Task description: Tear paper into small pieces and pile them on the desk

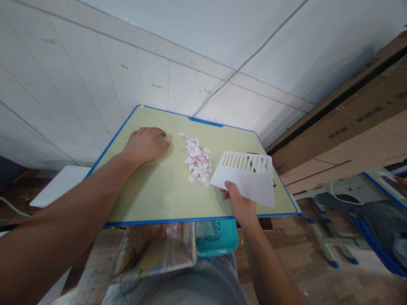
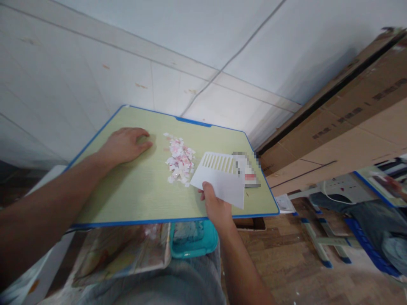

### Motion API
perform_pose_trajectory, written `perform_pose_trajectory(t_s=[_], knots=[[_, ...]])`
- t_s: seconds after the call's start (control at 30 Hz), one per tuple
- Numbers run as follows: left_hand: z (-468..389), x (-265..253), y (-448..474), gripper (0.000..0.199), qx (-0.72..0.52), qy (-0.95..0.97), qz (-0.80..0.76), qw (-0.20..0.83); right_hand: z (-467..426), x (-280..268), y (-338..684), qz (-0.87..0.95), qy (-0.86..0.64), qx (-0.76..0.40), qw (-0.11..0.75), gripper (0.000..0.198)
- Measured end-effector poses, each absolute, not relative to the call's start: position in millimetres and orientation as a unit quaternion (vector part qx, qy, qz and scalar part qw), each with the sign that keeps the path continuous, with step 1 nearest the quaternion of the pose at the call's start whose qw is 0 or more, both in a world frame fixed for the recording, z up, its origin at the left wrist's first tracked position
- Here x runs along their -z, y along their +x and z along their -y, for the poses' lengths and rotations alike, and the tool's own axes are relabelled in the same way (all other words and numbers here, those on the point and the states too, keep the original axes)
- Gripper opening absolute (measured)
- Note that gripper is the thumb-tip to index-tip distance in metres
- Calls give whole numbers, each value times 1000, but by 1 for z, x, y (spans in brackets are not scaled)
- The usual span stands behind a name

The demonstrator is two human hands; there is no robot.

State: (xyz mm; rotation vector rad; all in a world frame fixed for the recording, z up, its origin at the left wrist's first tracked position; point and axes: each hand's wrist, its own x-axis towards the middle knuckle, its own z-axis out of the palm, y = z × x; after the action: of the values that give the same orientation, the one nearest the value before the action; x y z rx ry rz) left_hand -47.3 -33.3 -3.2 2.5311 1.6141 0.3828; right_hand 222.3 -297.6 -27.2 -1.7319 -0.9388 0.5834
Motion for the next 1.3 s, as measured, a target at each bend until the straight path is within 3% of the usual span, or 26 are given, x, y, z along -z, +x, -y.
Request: perform_pose_trajectory(t_s=[0.77,1.3], knots=[[30,8,-49,67,-137,831,-536,54,304,23,231,421,-714,-253,499,43],[30,6,-51,64,-143,828,-541,44,308,17,231,388,-656,-323,561,29]])
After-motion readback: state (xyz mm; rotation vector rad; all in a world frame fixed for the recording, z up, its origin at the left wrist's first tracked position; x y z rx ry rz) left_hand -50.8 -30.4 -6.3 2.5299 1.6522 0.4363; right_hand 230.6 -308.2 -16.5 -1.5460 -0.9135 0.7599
